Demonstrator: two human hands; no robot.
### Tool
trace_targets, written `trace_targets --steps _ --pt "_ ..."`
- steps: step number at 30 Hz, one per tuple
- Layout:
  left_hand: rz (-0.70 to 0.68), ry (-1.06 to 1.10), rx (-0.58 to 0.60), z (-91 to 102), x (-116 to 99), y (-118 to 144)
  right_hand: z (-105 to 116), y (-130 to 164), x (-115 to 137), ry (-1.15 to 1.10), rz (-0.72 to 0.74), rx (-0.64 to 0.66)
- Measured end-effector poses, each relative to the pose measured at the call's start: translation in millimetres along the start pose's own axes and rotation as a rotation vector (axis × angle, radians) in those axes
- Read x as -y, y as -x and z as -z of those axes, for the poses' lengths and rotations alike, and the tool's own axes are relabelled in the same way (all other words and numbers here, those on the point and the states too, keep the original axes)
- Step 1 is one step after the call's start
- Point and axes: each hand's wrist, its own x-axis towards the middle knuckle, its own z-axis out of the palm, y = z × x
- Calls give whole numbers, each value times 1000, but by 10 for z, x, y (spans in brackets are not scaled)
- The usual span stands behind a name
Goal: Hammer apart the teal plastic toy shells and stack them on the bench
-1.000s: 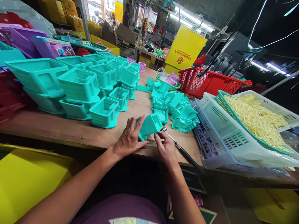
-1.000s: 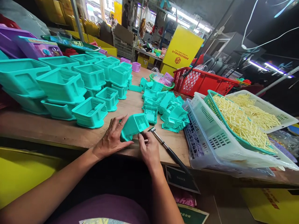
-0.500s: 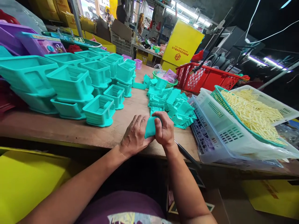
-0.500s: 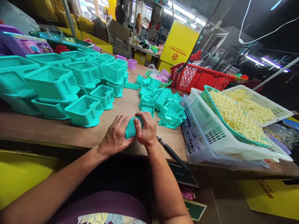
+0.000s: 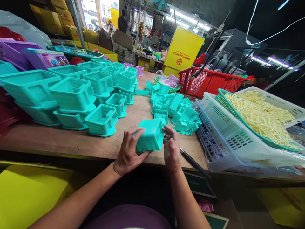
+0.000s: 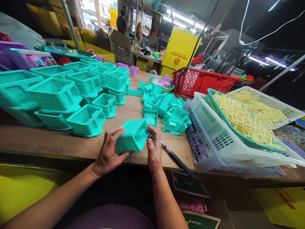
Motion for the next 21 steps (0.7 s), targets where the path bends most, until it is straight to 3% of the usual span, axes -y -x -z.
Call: trace_targets --steps 3,6,13,18,21 --pt "300 10 24 100 103 22 29 -77 -16 -118 -108 -70" --pt "404 -48 95 190 206 71 11 -138 -44 -115 -196 -1" --pt "381 31 189 307 296 -1 -105 -140 15 -188 -205 306" --pt "294 -44 172 482 157 -116 -155 -206 191 -288 -113 212" --pt "222 -202 22 674 84 -261 -304 -463 345 -395 16 199"
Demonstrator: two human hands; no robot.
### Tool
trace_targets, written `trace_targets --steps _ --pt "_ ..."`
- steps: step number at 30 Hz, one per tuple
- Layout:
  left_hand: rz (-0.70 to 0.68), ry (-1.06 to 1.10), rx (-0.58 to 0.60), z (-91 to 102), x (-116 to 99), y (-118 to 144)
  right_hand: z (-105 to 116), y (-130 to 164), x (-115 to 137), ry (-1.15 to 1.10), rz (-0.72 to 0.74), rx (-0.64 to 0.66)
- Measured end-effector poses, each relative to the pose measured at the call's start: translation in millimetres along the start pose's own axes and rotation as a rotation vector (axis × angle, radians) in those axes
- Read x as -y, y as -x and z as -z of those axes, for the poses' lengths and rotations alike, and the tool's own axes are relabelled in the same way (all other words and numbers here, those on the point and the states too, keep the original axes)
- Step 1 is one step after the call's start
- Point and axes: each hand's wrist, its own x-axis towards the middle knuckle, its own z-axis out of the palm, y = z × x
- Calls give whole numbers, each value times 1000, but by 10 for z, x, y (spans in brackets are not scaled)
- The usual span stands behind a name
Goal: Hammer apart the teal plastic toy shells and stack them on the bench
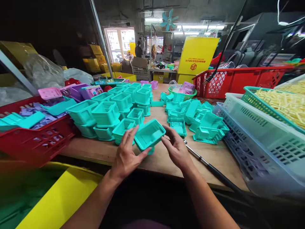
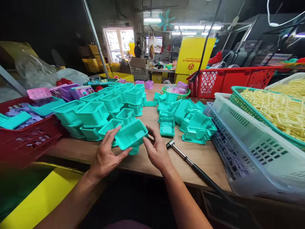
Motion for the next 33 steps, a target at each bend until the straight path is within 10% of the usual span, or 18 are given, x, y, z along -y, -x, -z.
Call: trace_targets --steps 6,11,18,27,33 --pt "61 -202 -329 300 145 -341 -634 -809 -127 -28 152 29" --pt "101 -256 -387 86 383 -842 -793 -1293 -378 92 36 -158" --pt "233 -401 -319 -438 722 -1303 -543 -1318 -580 373 -192 -253" --pt "17 -397 -358 -401 456 -1220 358 -414 -240 1337 -280 44" --pt "-184 1 176 -953 94 -847 705 -294 -459 1167 -165 92"
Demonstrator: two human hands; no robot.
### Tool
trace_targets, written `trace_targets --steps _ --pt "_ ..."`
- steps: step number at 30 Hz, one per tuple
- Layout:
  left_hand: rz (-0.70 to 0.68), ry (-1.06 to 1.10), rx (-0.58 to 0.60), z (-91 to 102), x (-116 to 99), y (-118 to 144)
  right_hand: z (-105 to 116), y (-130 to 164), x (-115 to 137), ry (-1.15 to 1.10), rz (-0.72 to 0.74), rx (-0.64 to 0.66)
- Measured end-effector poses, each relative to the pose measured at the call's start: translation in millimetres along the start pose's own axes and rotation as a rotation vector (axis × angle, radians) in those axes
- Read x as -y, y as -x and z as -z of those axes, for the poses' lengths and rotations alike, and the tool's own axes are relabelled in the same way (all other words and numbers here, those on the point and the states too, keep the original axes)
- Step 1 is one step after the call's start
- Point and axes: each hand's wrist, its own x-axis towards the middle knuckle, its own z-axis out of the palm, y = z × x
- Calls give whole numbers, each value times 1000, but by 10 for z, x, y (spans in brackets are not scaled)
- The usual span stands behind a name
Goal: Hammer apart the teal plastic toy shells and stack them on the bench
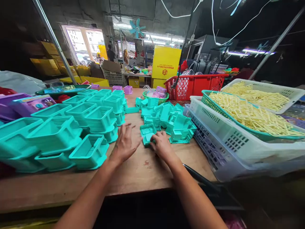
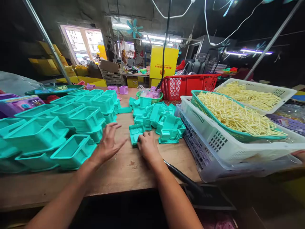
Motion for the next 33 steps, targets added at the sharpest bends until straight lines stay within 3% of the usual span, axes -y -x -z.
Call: trace_targets --steps 3,6,8,10,12,16,18,22,27,30,33 --pt "-75 125 284 -132 -2 81 -51 -33 23 -495 86 22" --pt "-47 175 272 -22 8 47 -67 -34 29 -1062 8 174" --pt "-33 167 218 74 -23 -18 -69 -41 -22 -1209 -58 232" --pt "-70 114 182 106 -70 -95 -62 -63 -101 -1114 -100 150" --pt "-114 79 174 56 -114 -188 -49 -90 -172 -902 -138 -21" --pt "-74 99 168 -210 -205 -544 -71 -105 -200 -707 -226 -285" --pt "0 35 162 -385 -296 -827 -135 -89 -160 -701 -231 -294" --pt "164 -123 286 -801 -571 -1395 -289 -55 -89 -601 -100 -201" --pt "326 -96 357 -1247 -797 -1787 -309 -73 -121 -509 -58 -158" --pt "356 -11 353 -1241 -803 -1878 -248 -91 -154 -498 -59 -190" --pt "308 73 268 -919 -741 -1798 -188 -90 -172 -537 -142 -201"
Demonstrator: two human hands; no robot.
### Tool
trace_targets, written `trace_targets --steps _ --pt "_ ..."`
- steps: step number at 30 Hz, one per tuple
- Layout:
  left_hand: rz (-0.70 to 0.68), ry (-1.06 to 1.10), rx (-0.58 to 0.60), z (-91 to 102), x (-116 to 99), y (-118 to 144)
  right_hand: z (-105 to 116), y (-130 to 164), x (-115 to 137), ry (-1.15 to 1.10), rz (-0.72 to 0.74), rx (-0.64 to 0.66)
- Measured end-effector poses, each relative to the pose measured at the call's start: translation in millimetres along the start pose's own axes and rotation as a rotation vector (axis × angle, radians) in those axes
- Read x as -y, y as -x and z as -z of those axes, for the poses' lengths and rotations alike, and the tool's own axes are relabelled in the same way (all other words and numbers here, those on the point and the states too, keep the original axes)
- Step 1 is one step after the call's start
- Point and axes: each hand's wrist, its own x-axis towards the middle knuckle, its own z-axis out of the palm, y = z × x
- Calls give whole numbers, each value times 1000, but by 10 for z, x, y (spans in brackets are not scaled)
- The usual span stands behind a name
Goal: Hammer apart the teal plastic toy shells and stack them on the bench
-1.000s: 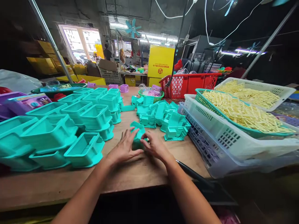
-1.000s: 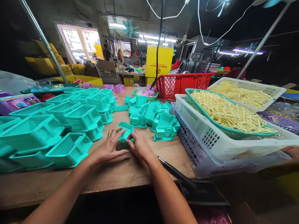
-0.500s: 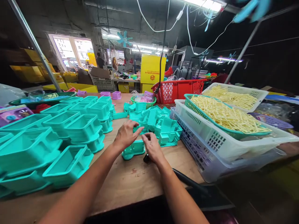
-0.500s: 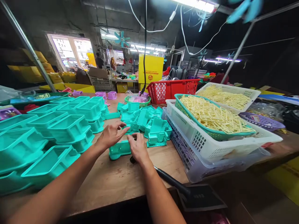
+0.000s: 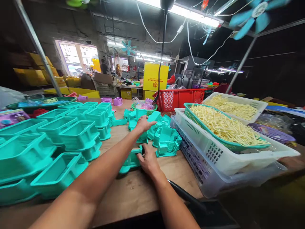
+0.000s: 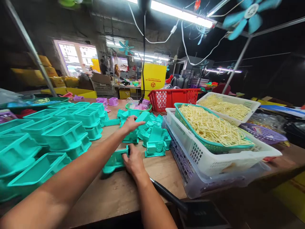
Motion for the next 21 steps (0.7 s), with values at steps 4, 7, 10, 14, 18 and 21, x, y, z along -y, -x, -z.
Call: trace_targets --steps 4,7,10,14,18,21 --pt "-307 64 -280 584 310 666 33 7 -2 -43 -21 41" --pt "-448 -38 -406 857 684 1299 52 -5 -37 -45 20 145" --pt "-413 -133 -398 898 1083 1737 119 -57 -75 -3 -4 294" --pt "-334 -295 -253 743 1476 1991 313 -128 -58 187 -111 323" --pt "-210 -361 -114 666 1587 2055 556 58 35 355 -119 74" --pt "-136 -301 6 700 1483 1991 667 410 17 423 45 17"
